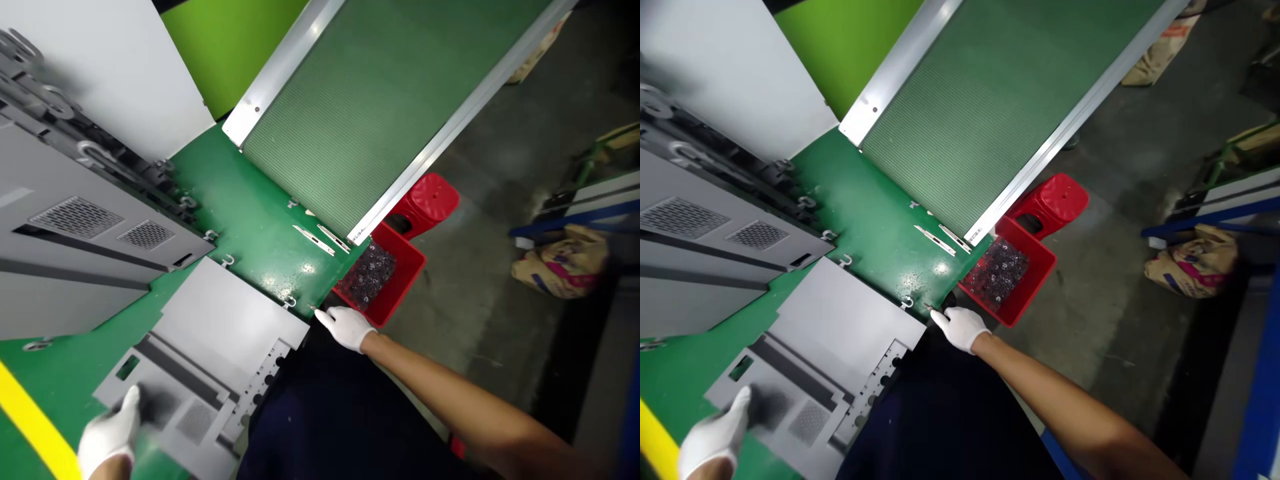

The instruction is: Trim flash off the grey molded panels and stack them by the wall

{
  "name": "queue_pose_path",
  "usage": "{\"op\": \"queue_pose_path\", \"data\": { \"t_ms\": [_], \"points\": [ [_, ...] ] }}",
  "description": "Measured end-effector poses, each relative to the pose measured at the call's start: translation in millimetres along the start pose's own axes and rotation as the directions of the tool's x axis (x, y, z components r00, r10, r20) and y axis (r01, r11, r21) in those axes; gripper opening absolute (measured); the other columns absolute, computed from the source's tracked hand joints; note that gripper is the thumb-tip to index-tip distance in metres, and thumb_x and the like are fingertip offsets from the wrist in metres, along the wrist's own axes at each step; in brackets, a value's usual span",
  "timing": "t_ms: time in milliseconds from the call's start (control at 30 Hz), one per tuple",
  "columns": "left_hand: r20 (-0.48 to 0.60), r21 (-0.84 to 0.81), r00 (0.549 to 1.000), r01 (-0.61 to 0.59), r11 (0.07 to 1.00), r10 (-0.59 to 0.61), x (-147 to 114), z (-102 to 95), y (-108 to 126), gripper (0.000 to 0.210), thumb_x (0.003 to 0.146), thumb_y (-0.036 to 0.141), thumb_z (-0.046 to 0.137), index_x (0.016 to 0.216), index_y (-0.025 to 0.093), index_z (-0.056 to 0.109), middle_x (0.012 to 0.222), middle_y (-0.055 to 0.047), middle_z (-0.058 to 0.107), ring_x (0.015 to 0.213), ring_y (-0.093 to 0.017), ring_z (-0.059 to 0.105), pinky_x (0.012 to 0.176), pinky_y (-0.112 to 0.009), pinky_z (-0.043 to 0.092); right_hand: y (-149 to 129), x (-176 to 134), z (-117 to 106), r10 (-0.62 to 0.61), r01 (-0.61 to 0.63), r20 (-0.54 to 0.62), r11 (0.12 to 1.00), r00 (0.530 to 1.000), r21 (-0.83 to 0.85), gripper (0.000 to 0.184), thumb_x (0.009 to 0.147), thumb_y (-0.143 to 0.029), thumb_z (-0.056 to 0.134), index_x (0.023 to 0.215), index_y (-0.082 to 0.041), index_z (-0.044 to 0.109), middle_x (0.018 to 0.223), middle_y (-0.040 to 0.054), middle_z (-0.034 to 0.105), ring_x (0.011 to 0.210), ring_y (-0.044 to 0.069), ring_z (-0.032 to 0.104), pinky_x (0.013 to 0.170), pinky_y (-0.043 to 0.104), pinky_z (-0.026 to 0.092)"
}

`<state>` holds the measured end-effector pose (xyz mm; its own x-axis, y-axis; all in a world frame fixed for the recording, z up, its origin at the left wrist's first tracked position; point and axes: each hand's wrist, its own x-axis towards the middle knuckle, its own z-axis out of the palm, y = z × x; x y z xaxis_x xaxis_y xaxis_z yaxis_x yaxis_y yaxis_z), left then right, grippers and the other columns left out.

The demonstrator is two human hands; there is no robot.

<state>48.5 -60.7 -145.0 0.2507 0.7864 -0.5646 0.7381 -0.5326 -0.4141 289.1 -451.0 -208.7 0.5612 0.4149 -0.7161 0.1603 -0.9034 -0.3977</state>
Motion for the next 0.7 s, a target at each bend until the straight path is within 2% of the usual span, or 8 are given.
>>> {"op": "queue_pose_path", "data": {
  "t_ms": [67,133,167,233,300,333,467,700],
  "points": [
    [-0.187,-0.216,0.979,0.039,0.976,-0.081,-0.7,-11.0,30.9,0.033,0.082,0.052,0.039,0.086,0.050,0.072,0.066,0.019,0.072,0.094,-0.021,0.071,0.079,-0.034,0.058,-3.9,2.8,5.8,-0.035,0.035,0.004,0.997,0.999,-0.065,0.073,0.097,-0.072,0.019,0.092,-0.020,0.070,0.098,0.0143,0.073,0.096,0.028,0.068,0.083,0.036,0.044],
    [-0.353,-0.299,0.916,-0.301,0.906,0.188,-9.6,-31.8,84.3,0.043,0.088,0.055,0.040,0.115,0.037,0.068,0.107,0.007,0.076,0.110,-0.025,0.066,0.086,-0.039,0.058,-9.6,7.5,10.8,-0.061,0.063,0.018,0.993,0.998,-0.097,0.076,0.096,-0.073,0.016,0.095,-0.020,0.070,0.101,0.0148,0.074,0.097,0.028,0.068,0.083,0.037,0.045],
    [-0.409,-0.272,0.836,-0.493,0.826,0.365,-15.4,-42.8,116.2,0.045,0.091,0.055,0.038,0.117,0.033,0.067,0.119,0.001,0.073,0.115,-0.025,0.064,0.093,-0.041,0.055,-12.7,10.4,12.7,-0.070,0.072,0.022,0.991,0.997,-0.111,0.078,0.095,-0.074,0.015,0.096,-0.020,0.070,0.103,0.0150,0.073,0.098,0.028,0.068,0.083,0.037,0.046],
    [-0.453,-0.188,0.577,-0.807,0.559,0.680,-24.7,-60.4,181.0,0.044,0.097,0.050,0.036,0.114,0.025,0.068,0.120,-0.007,0.071,0.114,-0.025,0.063,0.102,-0.040,0.048,-18.4,16.3,15.3,-0.083,0.086,0.028,0.987,0.996,-0.139,0.080,0.094,-0.075,0.013,0.099,-0.020,0.071,0.105,0.0154,0.073,0.099,0.029,0.068,0.084,0.038,0.046],
    [-0.311,-0.092,0.356,-0.934,0.345,0.881,-26.4,-68.2,235.1,0.045,0.100,0.049,0.032,0.103,0.023,0.070,0.109,-0.007,0.074,0.106,-0.025,0.065,0.102,-0.041,0.044,-22.4,21.8,16.4,-0.109,0.114,0.038,0.980,0.993,-0.163,0.082,0.093,-0.076,0.012,0.102,-0.020,0.071,0.106,0.0155,0.073,0.100,0.030,0.068,0.084,0.039,0.047],
    [-0.177,-0.059,0.297,-0.955,0.291,0.938,-24.1,-68.4,255.1,0.048,0.100,0.050,0.031,0.094,0.023,0.070,0.098,-0.007,0.075,0.095,-0.025,0.067,0.098,-0.041,0.044,-23.7,24.1,16.6,-0.123,0.129,0.042,0.976,0.991,-0.174,0.082,0.093,-0.076,0.012,0.103,-0.020,0.071,0.106,0.0156,0.073,0.100,0.030,0.068,0.083,0.040,0.047],
    [0.234,-0.048,0.363,-0.922,0.383,0.902,-7.3,-59.0,288.9,0.054,0.097,0.059,0.032,0.080,0.022,0.068,0.081,-0.005,0.073,0.078,-0.023,0.066,0.092,-0.041,0.041,-25.4,29.8,15.8,-0.174,0.181,0.052,0.961,0.983,-0.209,0.081,0.094,-0.074,0.013,0.105,-0.018,0.070,0.102,0.0167,0.073,0.097,0.032,0.069,0.079,0.041,0.049],
    [0.222,-0.221,0.352,-0.890,0.398,0.909,-5.0,-60.1,285.7,0.038,0.095,0.055,0.042,0.088,0.026,0.066,0.088,0.006,0.074,0.082,-0.016,0.065,0.092,-0.032,0.036,-27.0,32.5,9.7,-0.235,0.259,0.124,0.937,0.964,-0.236,0.082,0.097,-0.069,0.012,0.107,-0.011,0.069,0.097,0.0204,0.073,0.093,0.033,0.070,0.081,0.041,0.049]
  ]
}}
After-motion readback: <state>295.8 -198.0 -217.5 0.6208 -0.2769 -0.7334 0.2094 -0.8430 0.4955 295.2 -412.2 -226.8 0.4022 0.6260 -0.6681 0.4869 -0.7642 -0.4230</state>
